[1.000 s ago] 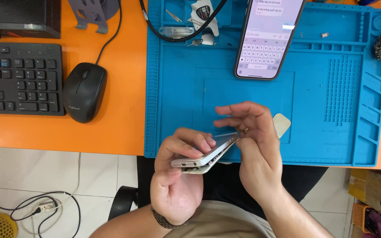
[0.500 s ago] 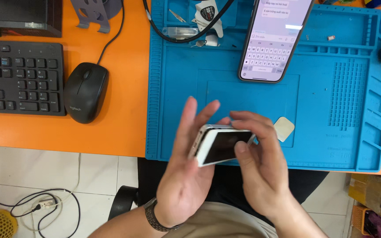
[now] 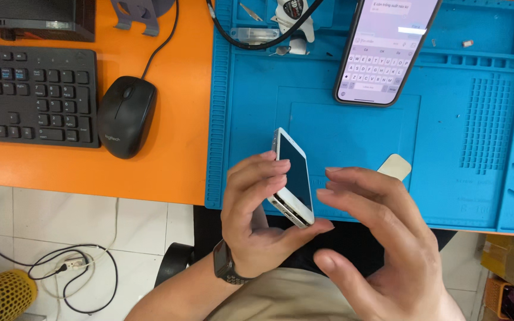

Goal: The person removes screws from the bottom of a white smartphone using a screwdriver. They then use a prying tool to separate the screen from the phone's body, lift the screen, and disconnect internal ribbon cables before removing the battery.

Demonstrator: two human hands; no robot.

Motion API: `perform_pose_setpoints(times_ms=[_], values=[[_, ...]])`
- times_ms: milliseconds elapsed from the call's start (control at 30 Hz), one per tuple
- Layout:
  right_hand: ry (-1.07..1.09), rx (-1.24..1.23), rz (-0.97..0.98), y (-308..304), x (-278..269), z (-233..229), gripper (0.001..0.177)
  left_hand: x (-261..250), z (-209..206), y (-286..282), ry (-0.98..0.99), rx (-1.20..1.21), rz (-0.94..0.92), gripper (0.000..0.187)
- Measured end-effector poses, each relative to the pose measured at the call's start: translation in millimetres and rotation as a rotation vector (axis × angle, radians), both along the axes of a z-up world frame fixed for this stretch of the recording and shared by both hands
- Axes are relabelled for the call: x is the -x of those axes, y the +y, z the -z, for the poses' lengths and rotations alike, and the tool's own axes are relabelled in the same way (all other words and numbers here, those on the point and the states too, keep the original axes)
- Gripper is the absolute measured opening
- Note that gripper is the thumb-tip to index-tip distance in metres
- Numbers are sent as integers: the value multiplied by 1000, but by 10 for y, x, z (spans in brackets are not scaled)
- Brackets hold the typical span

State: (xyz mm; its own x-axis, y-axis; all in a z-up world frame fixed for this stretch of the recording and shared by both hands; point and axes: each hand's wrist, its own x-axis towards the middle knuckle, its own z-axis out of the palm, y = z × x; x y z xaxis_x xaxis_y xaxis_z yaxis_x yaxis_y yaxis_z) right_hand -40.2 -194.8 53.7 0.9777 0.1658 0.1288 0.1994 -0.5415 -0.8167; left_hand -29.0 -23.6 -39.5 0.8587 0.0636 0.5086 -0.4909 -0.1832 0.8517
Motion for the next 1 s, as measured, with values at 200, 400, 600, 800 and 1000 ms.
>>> perform_pose_setpoints(times_ms=[200, 400, 600, 800, 1000], values=[[15, 80, 3, 31, -7, 33, 30, 92, 169, -61, -24, -79, -149, 71], [-155, 132, -20, 45, -63, 44, 17, 114, 190, -108, 16, -116, -200, 69], [-281, 174, -2, 108, -90, 48, 13, 62, 122, -159, 26, -103, -266, 65], [-285, 197, 13, 110, -78, 85, 14, 75, 142, -147, 36, -99, -275, 66], [-286, 220, 27, 105, -89, 90, 14, 63, 139, -126, 28, -104, -239, 65]])
